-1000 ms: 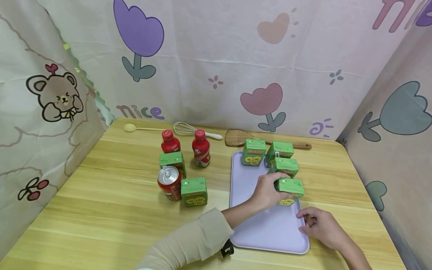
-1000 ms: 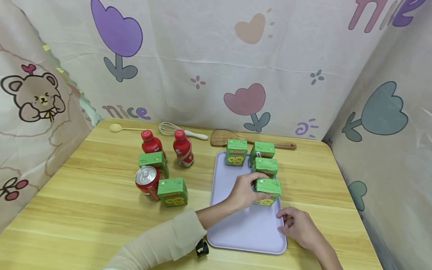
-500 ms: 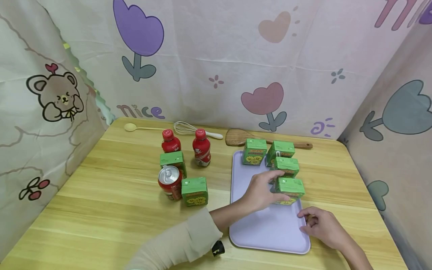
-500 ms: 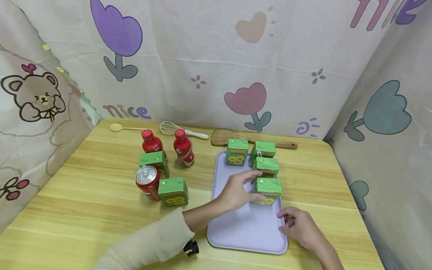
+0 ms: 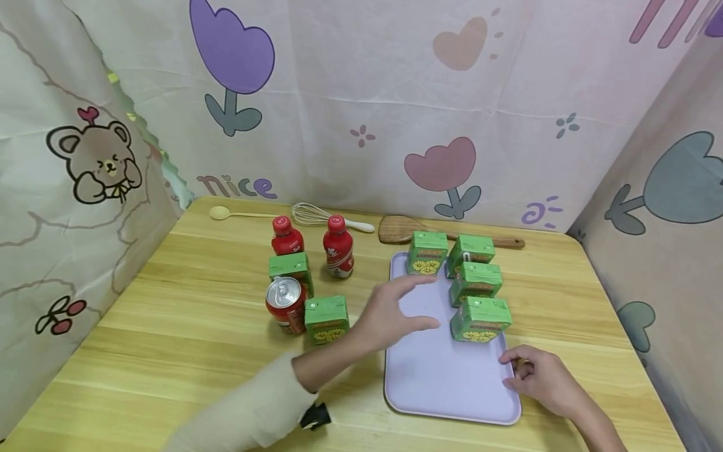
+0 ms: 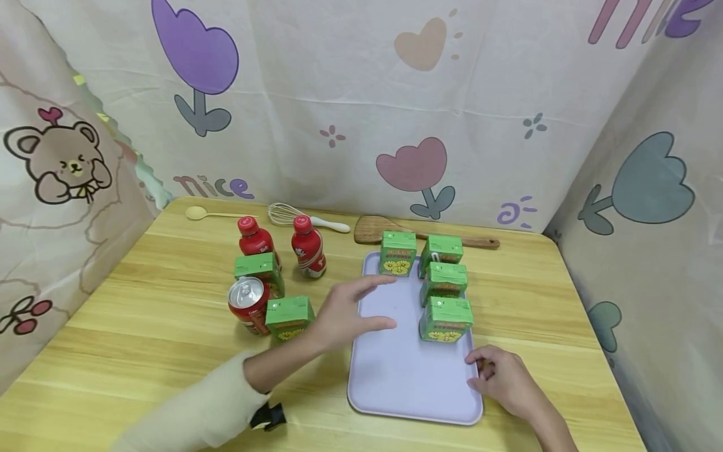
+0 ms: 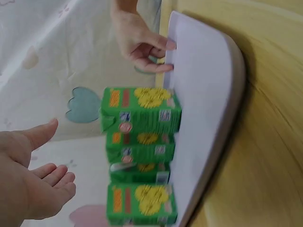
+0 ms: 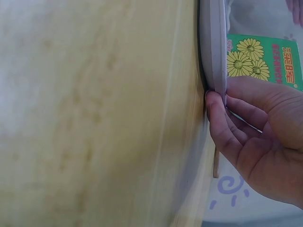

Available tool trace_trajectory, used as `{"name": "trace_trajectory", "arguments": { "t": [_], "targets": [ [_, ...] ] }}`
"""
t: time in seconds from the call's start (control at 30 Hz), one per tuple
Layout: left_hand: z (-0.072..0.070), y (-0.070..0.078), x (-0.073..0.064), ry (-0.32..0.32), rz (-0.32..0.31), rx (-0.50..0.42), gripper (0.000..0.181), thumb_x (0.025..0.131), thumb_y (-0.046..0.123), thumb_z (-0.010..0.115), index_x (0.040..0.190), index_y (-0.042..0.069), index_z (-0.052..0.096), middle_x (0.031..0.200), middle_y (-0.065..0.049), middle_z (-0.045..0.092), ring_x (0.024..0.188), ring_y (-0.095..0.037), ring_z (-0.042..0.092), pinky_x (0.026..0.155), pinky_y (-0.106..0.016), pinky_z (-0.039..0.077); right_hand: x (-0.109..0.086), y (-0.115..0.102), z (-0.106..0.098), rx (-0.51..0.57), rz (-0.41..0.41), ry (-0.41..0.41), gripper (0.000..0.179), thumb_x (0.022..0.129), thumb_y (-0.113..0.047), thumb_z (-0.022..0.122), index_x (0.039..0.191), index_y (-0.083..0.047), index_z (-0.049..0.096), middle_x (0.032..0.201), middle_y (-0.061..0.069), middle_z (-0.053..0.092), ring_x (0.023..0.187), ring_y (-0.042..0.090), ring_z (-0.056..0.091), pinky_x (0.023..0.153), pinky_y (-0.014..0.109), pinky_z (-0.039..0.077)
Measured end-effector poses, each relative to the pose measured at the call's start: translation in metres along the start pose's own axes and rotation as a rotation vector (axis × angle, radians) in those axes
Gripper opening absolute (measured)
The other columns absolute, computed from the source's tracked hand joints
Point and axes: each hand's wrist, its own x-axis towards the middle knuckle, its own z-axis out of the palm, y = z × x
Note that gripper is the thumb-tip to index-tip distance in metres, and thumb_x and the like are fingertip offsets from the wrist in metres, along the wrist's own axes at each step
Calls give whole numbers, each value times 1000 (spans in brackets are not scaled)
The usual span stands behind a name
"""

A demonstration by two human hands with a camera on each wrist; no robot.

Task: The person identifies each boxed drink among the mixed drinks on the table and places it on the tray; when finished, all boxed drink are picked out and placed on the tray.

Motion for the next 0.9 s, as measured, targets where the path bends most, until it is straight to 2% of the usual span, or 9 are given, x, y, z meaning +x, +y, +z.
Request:
{"name": "trace_trajectory", "arguments": {
  "t": [0.1,0.23,0.33,0.5,0.63,0.77,0.9],
  "targets": [
    [-21,-3,-14,17,-59,-14,64,72,27,82,131,22,57,134,11,57,130,-12,47,108,-36,41,0,-1,0,-2,14,-5,30,71,-1,77,99,-2,65,90,6,63,61,0,49,52,20,45],
    [-48,-11,-32,53,-94,-2,62,71,27,83,128,27,58,132,13,58,129,-15,50,107,-36,42,0,-1,0,0,28,-8,30,71,-1,77,99,-2,65,90,6,63,61,0,49,52,20,45],
    [-65,-16,-44,88,-107,48,60,71,26,83,126,29,59,130,12,59,127,-19,52,105,-39,43,-1,-2,0,-2,32,-4,30,71,-1,77,99,-2,65,90,6,63,61,0,49,52,20,45],
    [-90,-22,-59,116,-169,143,58,71,18,84,124,25,61,127,5,63,124,-19,53,101,-45,45,-1,-3,0,-7,55,-3,30,71,-1,77,99,-3,65,90,5,63,61,1,49,53,20,45],
    [-99,-28,-65,112,-195,208,56,71,9,83,122,20,63,123,1,65,120,-22,55,99,-47,46,-1,-4,0,-10,66,-4,30,71,-1,77,99,-3,65,90,5,63,61,2,49,53,20,45],
    [-98,-34,-67,88,-167,286,52,72,5,81,120,14,64,122,-4,66,116,-24,57,96,-47,48,-1,-4,0,-20,67,0,31,71,-1,78,99,-3,65,90,5,63,61,1,49,53,20,44],
    [-96,-36,-65,92,-136,330,48,72,0,79,116,11,66,119,-4,67,115,-24,59,95,-47,49,-1,-5,0,-25,81,2,31,72,-1,77,100,-4,65,91,5,64,61,2,49,52,20,44]
  ]
}}
